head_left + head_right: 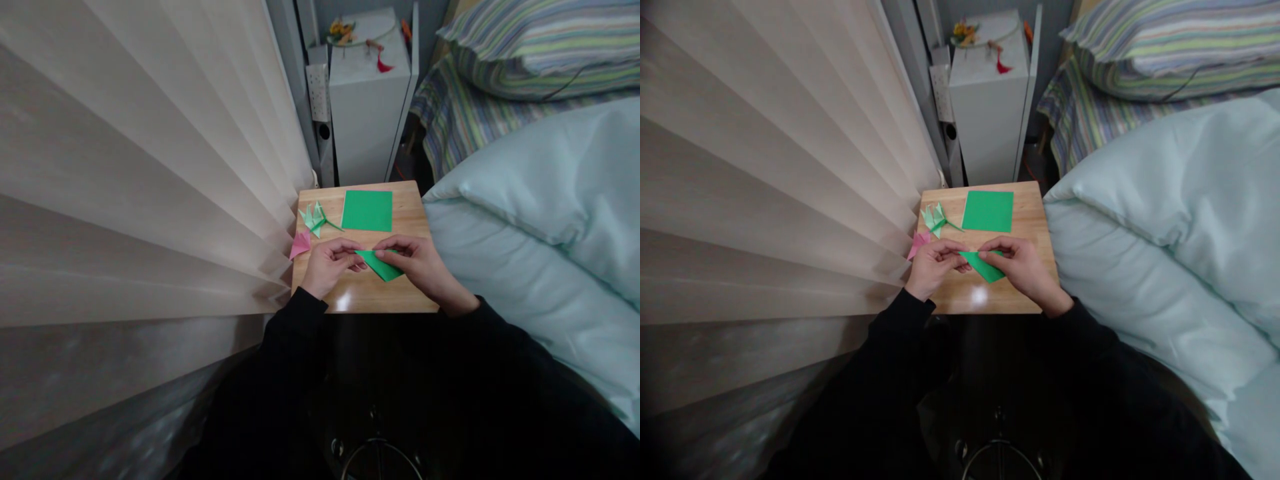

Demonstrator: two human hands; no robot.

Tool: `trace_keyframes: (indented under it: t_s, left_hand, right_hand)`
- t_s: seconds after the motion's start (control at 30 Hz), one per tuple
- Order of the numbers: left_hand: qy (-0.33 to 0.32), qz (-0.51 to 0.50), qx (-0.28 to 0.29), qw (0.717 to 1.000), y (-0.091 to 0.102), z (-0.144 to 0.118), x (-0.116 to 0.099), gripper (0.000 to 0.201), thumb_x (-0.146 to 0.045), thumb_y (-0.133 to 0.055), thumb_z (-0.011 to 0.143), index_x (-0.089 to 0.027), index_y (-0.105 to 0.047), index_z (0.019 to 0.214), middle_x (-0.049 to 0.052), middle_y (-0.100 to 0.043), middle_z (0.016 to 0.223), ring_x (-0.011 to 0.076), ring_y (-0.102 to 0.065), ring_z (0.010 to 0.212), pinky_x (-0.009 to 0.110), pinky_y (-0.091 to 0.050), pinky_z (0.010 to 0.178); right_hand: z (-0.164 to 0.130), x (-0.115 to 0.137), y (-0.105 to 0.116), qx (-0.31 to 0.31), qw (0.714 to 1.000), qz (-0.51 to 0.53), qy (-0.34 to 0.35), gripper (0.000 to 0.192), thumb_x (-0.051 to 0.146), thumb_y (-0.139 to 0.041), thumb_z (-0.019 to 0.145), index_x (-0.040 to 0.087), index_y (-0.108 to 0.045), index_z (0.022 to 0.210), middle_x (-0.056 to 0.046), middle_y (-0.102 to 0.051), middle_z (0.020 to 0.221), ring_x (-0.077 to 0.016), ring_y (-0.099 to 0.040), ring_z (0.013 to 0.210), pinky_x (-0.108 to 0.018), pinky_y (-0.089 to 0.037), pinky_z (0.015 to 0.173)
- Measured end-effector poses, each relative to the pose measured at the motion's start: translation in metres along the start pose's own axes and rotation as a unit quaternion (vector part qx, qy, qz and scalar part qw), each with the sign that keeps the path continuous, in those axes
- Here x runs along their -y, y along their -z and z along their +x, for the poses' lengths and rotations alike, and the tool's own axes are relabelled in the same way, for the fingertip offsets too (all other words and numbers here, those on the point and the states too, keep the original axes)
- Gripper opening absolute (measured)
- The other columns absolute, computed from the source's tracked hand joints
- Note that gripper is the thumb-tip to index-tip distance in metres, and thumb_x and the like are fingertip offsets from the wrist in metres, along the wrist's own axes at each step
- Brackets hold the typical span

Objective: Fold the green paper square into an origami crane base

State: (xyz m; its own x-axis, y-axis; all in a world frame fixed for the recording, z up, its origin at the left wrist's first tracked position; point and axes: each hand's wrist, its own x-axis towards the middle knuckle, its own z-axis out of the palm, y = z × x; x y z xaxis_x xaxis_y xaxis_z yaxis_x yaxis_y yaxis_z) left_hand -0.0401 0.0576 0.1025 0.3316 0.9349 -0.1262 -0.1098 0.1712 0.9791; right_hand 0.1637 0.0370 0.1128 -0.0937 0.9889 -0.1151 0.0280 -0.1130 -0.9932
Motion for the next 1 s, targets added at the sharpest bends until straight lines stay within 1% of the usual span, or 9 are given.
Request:
trace_keyframes:
  t_s: [0.07, 0.17, 0.27, 0.37, 0.53, 0.67, 0.83, 1.0]
  left_hand:
    - [-0.01, 0.013, 0.004, 1.0, 0.0, -0.001, -0.001, 0.032, -0.037, -0.089, 0.07, -0.015, -0.075, 0.088, 0.002, -0.074, 0.064, 0.0183, -0.075, 0.064, 0.032, -0.064, 0.066]
    - [-0.022, 0.019, 0.007, 1.0, -0.001, -0.001, -0.001, 0.032, -0.04, -0.091, 0.069, -0.015, -0.077, 0.085, 0.003, -0.075, 0.067, 0.018, -0.075, 0.065, 0.033, -0.064, 0.068]
    - [-0.025, 0.018, 0.012, 0.999, -0.001, -0.001, -0.002, 0.033, -0.041, -0.091, 0.069, -0.015, -0.077, 0.085, 0.003, -0.075, 0.068, 0.017, -0.074, 0.065, 0.031, -0.063, 0.067]
    - [-0.016, 0.019, 0.015, 1.0, -0.001, -0.001, -0.002, 0.031, -0.039, -0.09, 0.07, -0.015, -0.076, 0.084, 0.003, -0.076, 0.069, 0.0165, -0.074, 0.065, 0.031, -0.063, 0.067]
    - [-0.007, 0.026, 0.011, 1.0, -0.001, -0.001, 0.002, 0.029, -0.036, -0.088, 0.071, -0.015, -0.073, 0.083, 0.003, -0.074, 0.071, 0.0157, -0.073, 0.067, 0.033, -0.063, 0.073]
    - [-0.013, 0.038, 0.011, 0.999, -0.003, -0.003, 0.002, 0.025, -0.033, -0.087, 0.072, -0.014, -0.073, 0.082, 0.002, -0.073, 0.072, 0.0127, -0.068, 0.064, 0.029, -0.059, 0.067]
    - [-0.003, 0.054, 0.007, 0.999, -0.004, -0.002, 0.0, 0.021, -0.032, -0.085, 0.074, -0.015, -0.074, 0.077, 0.002, -0.071, 0.065, 0.0117, -0.064, 0.057, 0.027, -0.056, 0.062]
    - [-0.016, 0.062, -0.037, 0.997, 0.002, 0.001, 0.0, 0.022, -0.032, -0.085, 0.074, -0.015, -0.073, 0.075, 0.001, -0.069, 0.058, 0.0114, -0.063, 0.052, 0.025, -0.053, 0.056]
  right_hand:
    - [-0.001, 0.001, -0.002, 0.021, 1.0, -0.001, -0.019, 0.03, 0.047, -0.087, 0.07, 0.02, -0.078, 0.08, -0.003, -0.076, 0.08, -0.0157, -0.063, 0.069, -0.03, -0.051, 0.064]
    - [-0.002, 0.002, -0.004, 0.04, 0.999, -0.003, -0.026, 0.03, 0.047, -0.086, 0.071, 0.019, -0.076, 0.075, -0.001, -0.072, 0.072, -0.0133, -0.058, 0.064, -0.029, -0.047, 0.062]
    - [-0.003, 0.003, -0.005, 0.043, 0.999, -0.002, -0.016, 0.029, 0.045, -0.084, 0.073, 0.019, -0.073, 0.07, 0.001, -0.067, 0.066, -0.0114, -0.053, 0.06, -0.028, -0.043, 0.059]
    - [-0.004, 0.002, -0.004, 0.043, 0.999, -0.02, 0.002, 0.029, 0.045, -0.082, 0.076, 0.019, -0.072, 0.069, 0.001, -0.065, 0.064, -0.0119, -0.051, 0.059, -0.028, -0.04, 0.057]
    - [-0.007, 0.001, -0.004, 0.035, 0.991, -0.122, 0.046, 0.026, 0.041, -0.075, 0.085, 0.018, -0.075, 0.072, -0.002, -0.069, 0.068, -0.0145, -0.054, 0.062, -0.03, -0.04, 0.059]
    - [-0.01, 0.003, -0.007, 0.029, 0.983, -0.166, 0.069, 0.027, 0.041, -0.072, 0.088, 0.018, -0.076, 0.073, -0.004, -0.072, 0.071, -0.0166, -0.058, 0.066, -0.032, -0.043, 0.063]
    - [-0.011, 0.003, -0.009, 0.036, 0.983, -0.168, 0.067, 0.026, 0.039, -0.072, 0.089, 0.018, -0.077, 0.074, -0.003, -0.072, 0.07, -0.0161, -0.057, 0.065, -0.032, -0.041, 0.063]
    - [-0.006, -0.003, -0.002, 0.018, 0.993, -0.117, 0.026, 0.027, 0.041, -0.075, 0.085, 0.017, -0.075, 0.074, -0.001, -0.066, 0.067, -0.0134, -0.049, 0.06, -0.03, -0.035, 0.057]
